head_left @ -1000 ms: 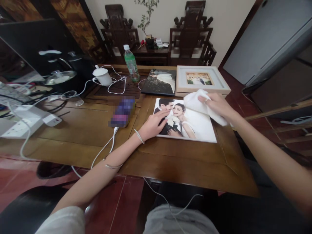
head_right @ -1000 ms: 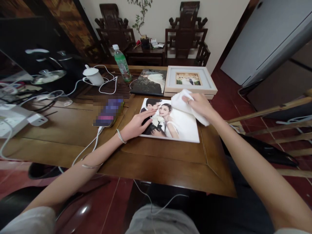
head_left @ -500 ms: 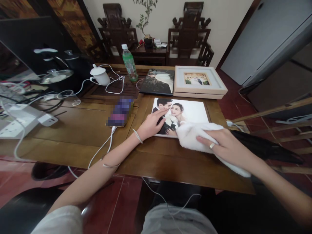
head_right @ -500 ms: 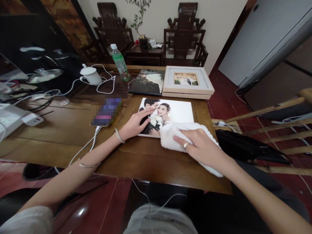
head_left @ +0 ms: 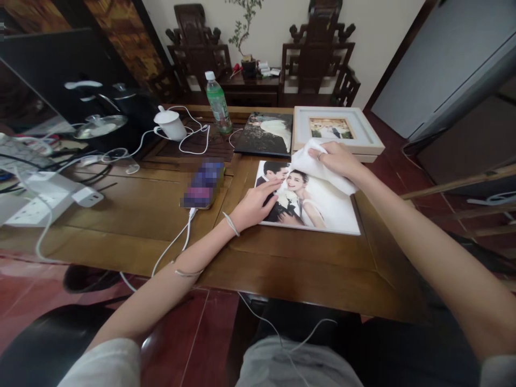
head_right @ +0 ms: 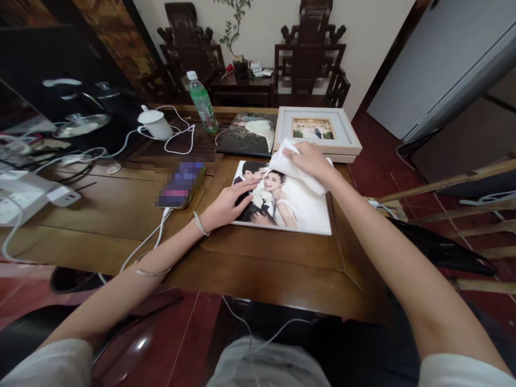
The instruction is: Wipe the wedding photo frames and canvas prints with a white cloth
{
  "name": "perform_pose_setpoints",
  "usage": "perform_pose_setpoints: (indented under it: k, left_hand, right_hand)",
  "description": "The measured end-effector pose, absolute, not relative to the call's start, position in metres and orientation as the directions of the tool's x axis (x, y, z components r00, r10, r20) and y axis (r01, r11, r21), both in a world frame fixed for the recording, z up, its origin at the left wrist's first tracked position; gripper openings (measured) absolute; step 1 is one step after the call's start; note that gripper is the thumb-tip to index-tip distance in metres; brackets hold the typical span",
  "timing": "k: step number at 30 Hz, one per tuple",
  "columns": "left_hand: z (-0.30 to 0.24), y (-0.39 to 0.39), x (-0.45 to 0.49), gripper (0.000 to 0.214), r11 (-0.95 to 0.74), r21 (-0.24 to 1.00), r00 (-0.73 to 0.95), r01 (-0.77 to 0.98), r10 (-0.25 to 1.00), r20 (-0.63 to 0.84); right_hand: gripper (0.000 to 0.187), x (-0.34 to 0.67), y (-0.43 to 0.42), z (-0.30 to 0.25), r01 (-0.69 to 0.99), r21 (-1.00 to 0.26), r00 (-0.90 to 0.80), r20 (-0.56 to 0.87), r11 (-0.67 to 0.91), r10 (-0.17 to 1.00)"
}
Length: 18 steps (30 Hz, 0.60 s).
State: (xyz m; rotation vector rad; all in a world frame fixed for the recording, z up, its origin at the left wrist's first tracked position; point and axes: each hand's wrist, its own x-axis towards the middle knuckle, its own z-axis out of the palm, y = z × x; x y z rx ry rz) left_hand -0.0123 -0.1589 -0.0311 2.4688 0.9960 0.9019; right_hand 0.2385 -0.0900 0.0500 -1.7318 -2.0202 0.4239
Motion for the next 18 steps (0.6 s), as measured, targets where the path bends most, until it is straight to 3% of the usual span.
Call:
perform_pose_setpoints:
  k: [6,9,12,18]
  left_hand:
    - [-0.031,-0.159,-0.012,0.037,-0.692,0.519,0.545,0.501,0.719,0.432]
    - [-0.031,-0.159,-0.012,0.038,-0.683,0.527,0.545,0.506,0.727,0.418]
    - [-0.031,-0.159,-0.01,0.039,-0.679,0.521,0.542,0.517,0.731,0.415]
    - [-0.031,-0.159,-0.009,0.038,-0.673,0.513,0.539,0.533,0.737,0.408]
  right_hand:
    - [0.028,0.233,-0.108,0.051,0.856,-0.491,-0.109,0.127,0.158,0.986]
    - [0.034,0.227,-0.151,0.047,0.848,-0.449,-0.209,0.204,0.281,0.956]
    - [0.035,0.222,-0.21,0.042,0.791,-0.488,-0.306,0.21,0.37,0.929]
    - [0.02,0.219,-0.278,0.037,0.75,-0.439,-0.455,0.2,0.495,0.868]
